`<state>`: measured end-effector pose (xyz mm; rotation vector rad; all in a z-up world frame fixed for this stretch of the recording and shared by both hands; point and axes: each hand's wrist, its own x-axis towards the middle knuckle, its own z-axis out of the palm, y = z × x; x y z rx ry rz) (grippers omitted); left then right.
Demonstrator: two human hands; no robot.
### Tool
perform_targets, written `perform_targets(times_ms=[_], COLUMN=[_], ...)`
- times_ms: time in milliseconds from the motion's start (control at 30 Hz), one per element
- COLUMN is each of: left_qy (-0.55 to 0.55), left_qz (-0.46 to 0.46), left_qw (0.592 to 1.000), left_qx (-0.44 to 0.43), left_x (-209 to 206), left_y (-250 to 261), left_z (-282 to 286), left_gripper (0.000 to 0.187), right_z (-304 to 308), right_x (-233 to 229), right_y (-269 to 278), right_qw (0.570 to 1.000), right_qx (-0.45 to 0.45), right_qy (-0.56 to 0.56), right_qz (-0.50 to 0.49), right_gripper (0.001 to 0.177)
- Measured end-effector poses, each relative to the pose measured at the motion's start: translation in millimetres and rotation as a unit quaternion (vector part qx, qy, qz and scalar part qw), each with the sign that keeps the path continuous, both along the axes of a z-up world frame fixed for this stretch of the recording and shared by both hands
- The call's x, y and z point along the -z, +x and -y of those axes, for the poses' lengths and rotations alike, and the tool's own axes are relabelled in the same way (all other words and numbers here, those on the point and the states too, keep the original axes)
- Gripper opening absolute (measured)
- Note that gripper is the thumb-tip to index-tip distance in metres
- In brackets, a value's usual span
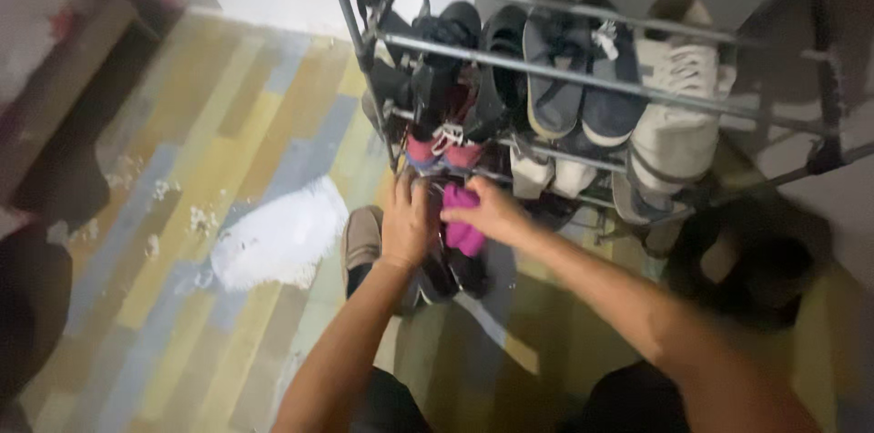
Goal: The person wipes multiple pairs of shoes on a metal shoe rack using a pink cloth. They remove shoes from the rack, wipe them, and place them back, repeating the process across several pairs.
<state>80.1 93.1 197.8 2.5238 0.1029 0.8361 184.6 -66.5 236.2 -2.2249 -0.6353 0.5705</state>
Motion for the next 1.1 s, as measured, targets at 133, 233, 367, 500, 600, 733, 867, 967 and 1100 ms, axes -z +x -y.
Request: perform_targets(times_ms=[133,233,367,500,600,733,867,967,1100], left_qy=[0.023,-0.125,-0.748,-0.520,-0.572,-0.527,-0.480,-0.097,0.151], left_qz=[0.127,0.158,0.060,0.064,0.117,0.138,0.122,0.166,0.147], left_qw=[0.991,0.979,0.629,0.843,0.806,0.829,0.865,0.980,0.977], left_qx=[0.024,0.038,0.203,0.120,0.096,0.128,0.077,-0.051,-0.040], left_x=[-97,-144,-199,-212,-210,-211,-207,-193,-177], left_y=[35,62,93,111,130,141,157,144,119], left_z=[-8,-7,-9,-11,-17,-24,-26,-32,-31], left_gripper=[0.051,0.035,0.039,0.021,0.022,0.020,0.015,0.020,0.035], right_z=[5,13,-13,-29,-23,-21,-12,-8,-4], right_x=[-109,-171,-201,-209,-212,-216,-218,-222,-209], right_y=[19,39,66,93,101,109,119,129,154], right_qw=[0.968,0.982,0.931,0.924,0.974,0.971,0.891,0.866,0.896], right_qx=[-0.048,-0.061,0.021,0.048,0.072,0.042,0.078,0.130,0.144], right_qy=[0.189,0.177,0.324,0.366,0.210,0.236,0.402,0.442,0.411], right_qz=[-0.159,-0.042,-0.165,-0.098,-0.050,-0.019,-0.196,-0.193,0.083], right_gripper=[0.059,0.048,0.049,0.047,0.041,0.032,0.024,0.024,0.027])
